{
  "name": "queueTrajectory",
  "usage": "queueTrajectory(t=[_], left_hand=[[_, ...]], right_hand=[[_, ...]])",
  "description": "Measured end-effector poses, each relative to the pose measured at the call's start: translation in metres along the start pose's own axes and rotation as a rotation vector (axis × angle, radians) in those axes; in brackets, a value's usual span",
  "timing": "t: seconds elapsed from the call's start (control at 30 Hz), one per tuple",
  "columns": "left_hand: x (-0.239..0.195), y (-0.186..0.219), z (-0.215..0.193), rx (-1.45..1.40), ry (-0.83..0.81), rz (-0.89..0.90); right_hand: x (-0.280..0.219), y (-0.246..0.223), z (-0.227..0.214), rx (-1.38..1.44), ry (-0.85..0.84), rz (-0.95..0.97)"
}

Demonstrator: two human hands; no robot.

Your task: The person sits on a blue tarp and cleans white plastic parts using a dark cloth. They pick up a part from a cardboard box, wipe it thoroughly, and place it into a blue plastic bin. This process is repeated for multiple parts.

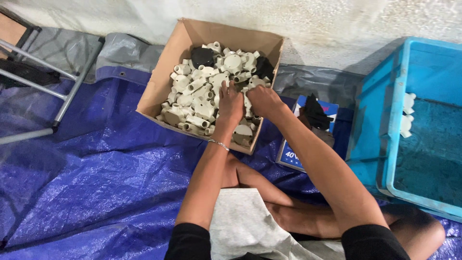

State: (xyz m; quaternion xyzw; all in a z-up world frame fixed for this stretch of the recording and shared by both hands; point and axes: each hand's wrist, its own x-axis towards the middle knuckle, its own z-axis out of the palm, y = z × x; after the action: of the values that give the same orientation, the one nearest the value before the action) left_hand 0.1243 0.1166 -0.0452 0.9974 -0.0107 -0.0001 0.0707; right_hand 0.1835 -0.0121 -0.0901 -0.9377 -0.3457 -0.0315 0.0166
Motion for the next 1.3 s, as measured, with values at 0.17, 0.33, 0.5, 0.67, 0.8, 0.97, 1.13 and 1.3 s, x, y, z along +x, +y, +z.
queueTrajectory(t=[0.17,0.33,0.5,0.67,0.8,0.97,1.13,1.3], left_hand=[[0.016,-0.019,0.054,0.082,-0.052,-0.034],[0.018,-0.022,0.061,0.110,-0.147,-0.078],[0.029,-0.038,0.085,-0.005,-0.106,-0.061],[0.030,-0.041,0.106,-0.067,-0.073,-0.073],[0.019,-0.025,0.087,-0.053,-0.092,-0.094],[0.005,-0.017,0.073,-0.018,-0.052,-0.067],[0.013,-0.027,0.070,-0.100,-0.029,-0.113],[0.024,-0.041,0.060,-0.182,0.046,-0.124]], right_hand=[[0.014,-0.006,0.023,-0.006,-0.016,0.081],[0.014,-0.016,-0.002,-0.053,-0.082,0.099],[0.017,-0.016,0.006,-0.131,-0.140,0.093],[0.003,-0.024,-0.028,-0.088,-0.198,0.114],[-0.008,-0.031,-0.049,-0.120,-0.179,0.068],[0.008,-0.023,0.012,-0.211,-0.170,0.113],[-0.002,-0.026,-0.008,-0.282,-0.090,0.093],[-0.013,-0.024,-0.047,-0.053,-0.035,0.128]])
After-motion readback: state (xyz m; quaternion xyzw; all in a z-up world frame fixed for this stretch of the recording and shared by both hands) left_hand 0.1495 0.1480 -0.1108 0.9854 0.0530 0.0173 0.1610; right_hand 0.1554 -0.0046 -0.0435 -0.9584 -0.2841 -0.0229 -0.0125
